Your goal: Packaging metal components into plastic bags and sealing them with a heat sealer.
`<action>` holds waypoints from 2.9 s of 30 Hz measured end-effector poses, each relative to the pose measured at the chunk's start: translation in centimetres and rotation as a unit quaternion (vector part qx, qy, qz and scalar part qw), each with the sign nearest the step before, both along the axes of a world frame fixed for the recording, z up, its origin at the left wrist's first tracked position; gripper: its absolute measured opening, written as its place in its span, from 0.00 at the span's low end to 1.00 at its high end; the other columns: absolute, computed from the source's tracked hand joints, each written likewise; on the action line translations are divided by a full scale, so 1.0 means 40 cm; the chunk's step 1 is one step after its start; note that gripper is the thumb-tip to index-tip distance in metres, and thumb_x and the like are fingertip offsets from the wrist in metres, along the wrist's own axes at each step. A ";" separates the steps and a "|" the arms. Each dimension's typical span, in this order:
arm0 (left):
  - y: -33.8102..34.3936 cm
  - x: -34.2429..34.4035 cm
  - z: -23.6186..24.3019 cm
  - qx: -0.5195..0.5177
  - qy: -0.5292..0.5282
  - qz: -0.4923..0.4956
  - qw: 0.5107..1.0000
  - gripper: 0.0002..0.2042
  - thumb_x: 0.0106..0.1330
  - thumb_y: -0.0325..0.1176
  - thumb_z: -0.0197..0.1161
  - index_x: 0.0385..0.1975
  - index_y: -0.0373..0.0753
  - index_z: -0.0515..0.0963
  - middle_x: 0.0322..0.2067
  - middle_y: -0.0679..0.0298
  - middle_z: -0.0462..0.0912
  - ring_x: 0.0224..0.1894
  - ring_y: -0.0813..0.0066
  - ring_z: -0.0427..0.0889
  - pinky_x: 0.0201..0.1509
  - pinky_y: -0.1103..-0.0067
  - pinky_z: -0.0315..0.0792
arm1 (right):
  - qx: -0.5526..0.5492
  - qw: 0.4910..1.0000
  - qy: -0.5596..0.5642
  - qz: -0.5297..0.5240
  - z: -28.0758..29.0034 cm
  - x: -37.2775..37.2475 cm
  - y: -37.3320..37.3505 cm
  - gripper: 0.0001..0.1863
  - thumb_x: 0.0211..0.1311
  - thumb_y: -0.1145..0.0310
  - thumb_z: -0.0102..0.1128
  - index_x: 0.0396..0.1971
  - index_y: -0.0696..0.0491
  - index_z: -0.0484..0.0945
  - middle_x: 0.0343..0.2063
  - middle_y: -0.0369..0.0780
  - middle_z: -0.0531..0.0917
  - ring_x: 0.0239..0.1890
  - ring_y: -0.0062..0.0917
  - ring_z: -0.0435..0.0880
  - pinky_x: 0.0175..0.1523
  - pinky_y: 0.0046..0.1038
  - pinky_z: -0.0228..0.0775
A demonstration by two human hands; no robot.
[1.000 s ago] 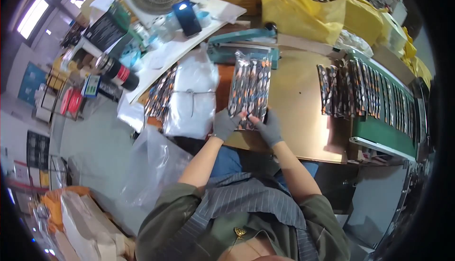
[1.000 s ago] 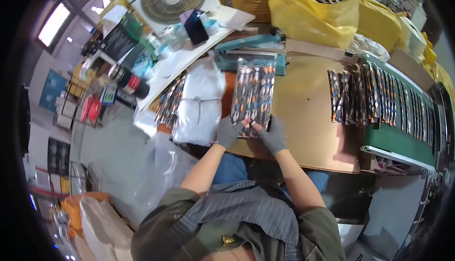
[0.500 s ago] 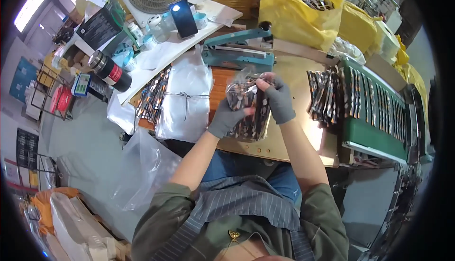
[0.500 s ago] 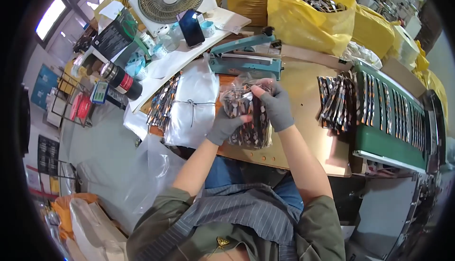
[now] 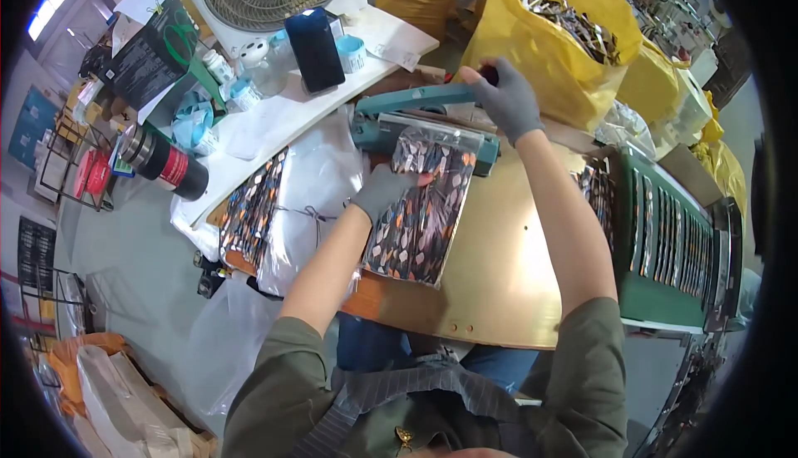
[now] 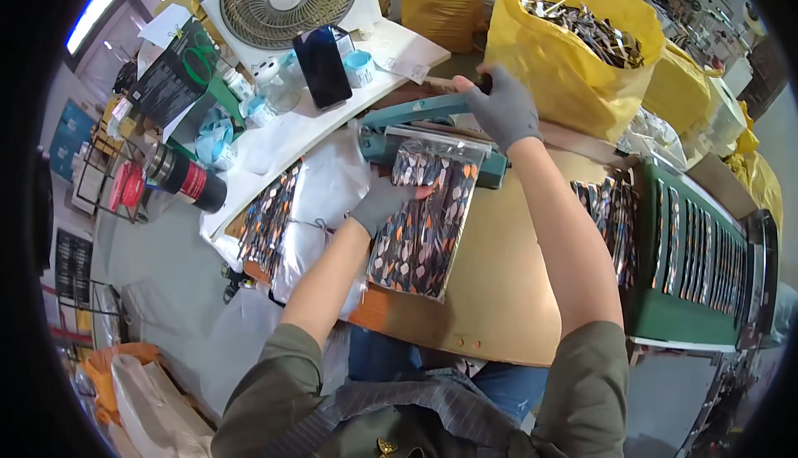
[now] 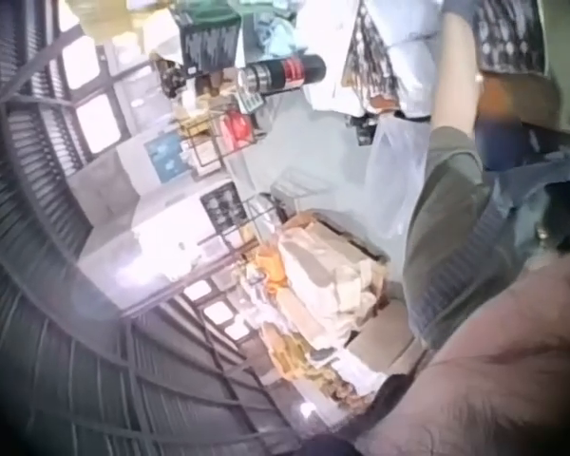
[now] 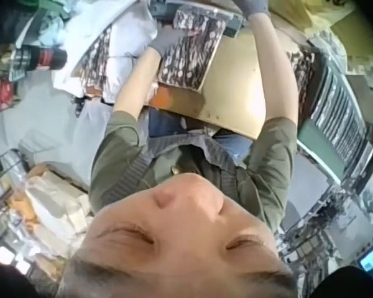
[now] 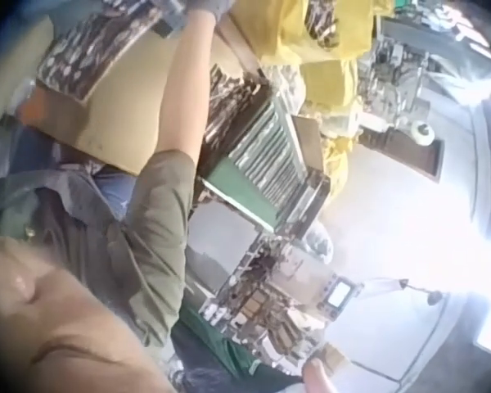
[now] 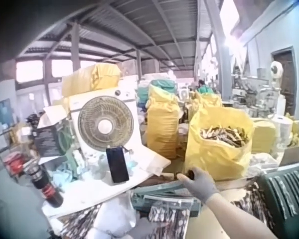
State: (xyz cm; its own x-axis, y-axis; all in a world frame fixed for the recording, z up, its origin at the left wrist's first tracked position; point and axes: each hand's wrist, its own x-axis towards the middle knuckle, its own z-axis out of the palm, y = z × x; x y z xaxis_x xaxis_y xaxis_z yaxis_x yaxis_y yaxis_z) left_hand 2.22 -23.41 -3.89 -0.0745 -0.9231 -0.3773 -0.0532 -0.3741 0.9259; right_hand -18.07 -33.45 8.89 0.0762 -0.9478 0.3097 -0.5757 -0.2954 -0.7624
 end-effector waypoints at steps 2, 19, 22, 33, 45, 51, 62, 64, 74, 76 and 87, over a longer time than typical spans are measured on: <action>-0.054 0.026 0.011 -0.016 0.070 0.030 0.997 0.23 0.47 0.38 0.73 0.42 0.32 0.78 0.36 0.61 0.82 0.36 0.73 0.81 0.42 0.76 0.74 | -0.077 0.991 0.110 -0.026 0.057 0.042 0.016 0.24 0.51 0.50 0.61 0.38 0.56 0.75 0.31 0.46 0.81 0.34 0.37 0.81 0.39 0.32 0.70; -0.154 0.066 -0.049 0.036 0.061 0.009 0.997 0.17 0.54 0.33 0.68 0.40 0.28 0.78 0.35 0.58 0.82 0.33 0.73 0.82 0.40 0.78 0.75 | -0.050 0.956 0.268 -0.106 -0.228 -0.034 -0.041 0.11 0.56 0.60 0.50 0.26 0.51 0.75 0.26 0.43 0.81 0.30 0.39 0.81 0.35 0.40 0.72; -0.152 0.070 -0.041 0.043 0.030 0.005 0.999 0.18 0.54 0.34 0.68 0.40 0.28 0.78 0.35 0.58 0.82 0.33 0.72 0.82 0.39 0.77 0.76 | -0.001 0.960 0.257 -0.113 -0.209 -0.041 -0.024 0.14 0.55 0.55 0.54 0.30 0.52 0.75 0.31 0.46 0.81 0.35 0.41 0.80 0.39 0.38 0.72; 0.214 -0.094 0.110 -0.247 0.012 0.040 0.968 0.19 0.48 0.34 0.72 0.40 0.35 0.78 0.36 0.63 0.82 0.39 0.78 0.79 0.46 0.79 0.72 | 0.143 0.919 -0.344 0.130 -0.324 -0.021 0.518 0.43 0.44 0.70 0.72 0.60 0.59 0.56 0.49 0.42 0.74 0.50 0.24 0.74 0.53 0.28 0.67; 0.408 -0.078 -0.008 -0.172 0.019 -0.007 0.985 0.22 0.48 0.32 0.72 0.43 0.34 0.76 0.38 0.63 0.82 0.40 0.78 0.78 0.47 0.79 0.72 | 0.075 0.874 -0.467 0.110 -0.131 -0.060 0.560 0.18 0.56 0.64 0.61 0.44 0.57 0.74 0.32 0.32 0.77 0.33 0.15 0.73 0.41 0.19 0.67; 0.319 -0.125 0.139 -0.212 -0.002 -0.014 0.977 0.21 0.46 0.33 0.73 0.40 0.34 0.77 0.34 0.65 0.82 0.37 0.78 0.79 0.44 0.79 0.73 | 0.118 0.940 -0.303 0.101 -0.099 -0.077 0.407 0.07 0.56 0.67 0.62 0.25 0.54 0.77 0.21 0.31 0.77 0.23 0.11 0.72 0.27 0.15 0.62; 0.014 0.001 0.025 -0.041 -0.006 -0.034 0.999 0.19 0.48 0.33 0.71 0.39 0.31 0.79 0.34 0.62 0.83 0.34 0.77 0.79 0.43 0.80 0.72 | 0.039 0.997 -0.058 0.023 -0.077 -0.050 -0.029 0.32 0.50 0.41 0.58 0.38 0.58 0.74 0.35 0.48 0.81 0.41 0.39 0.79 0.48 0.33 0.67; -0.057 0.051 -0.029 -0.032 -0.036 0.000 0.999 0.23 0.41 0.42 0.75 0.34 0.31 0.81 0.32 0.59 0.83 0.33 0.76 0.79 0.42 0.80 0.71 | -0.014 1.000 -0.013 -0.007 -0.021 0.022 -0.013 0.27 0.50 0.46 0.59 0.37 0.57 0.74 0.33 0.47 0.81 0.40 0.39 0.80 0.47 0.34 0.69; -0.108 0.051 0.004 0.034 0.010 -0.009 0.999 0.18 0.48 0.32 0.71 0.38 0.31 0.80 0.34 0.62 0.83 0.35 0.75 0.80 0.42 0.78 0.73 | -0.049 0.962 0.242 -0.119 -0.225 -0.022 -0.050 0.11 0.55 0.60 0.52 0.27 0.53 0.74 0.26 0.48 0.79 0.32 0.44 0.79 0.36 0.42 0.71; -0.108 0.047 -0.007 0.023 0.017 -0.006 1.000 0.17 0.48 0.31 0.71 0.38 0.32 0.80 0.34 0.61 0.83 0.34 0.74 0.81 0.42 0.77 0.74 | -0.054 0.962 0.234 -0.127 -0.241 -0.024 -0.042 0.11 0.55 0.60 0.52 0.26 0.53 0.74 0.27 0.48 0.79 0.31 0.45 0.79 0.36 0.42 0.71; -0.048 0.037 0.024 -0.004 -0.047 -0.010 0.999 0.20 0.41 0.32 0.75 0.37 0.33 0.80 0.34 0.63 0.82 0.36 0.76 0.79 0.44 0.78 0.73 | -0.003 0.947 -0.289 0.138 -0.285 -0.153 0.086 0.34 0.54 0.58 0.62 0.60 0.51 0.61 0.56 0.55 0.66 0.57 0.42 0.69 0.56 0.31 0.64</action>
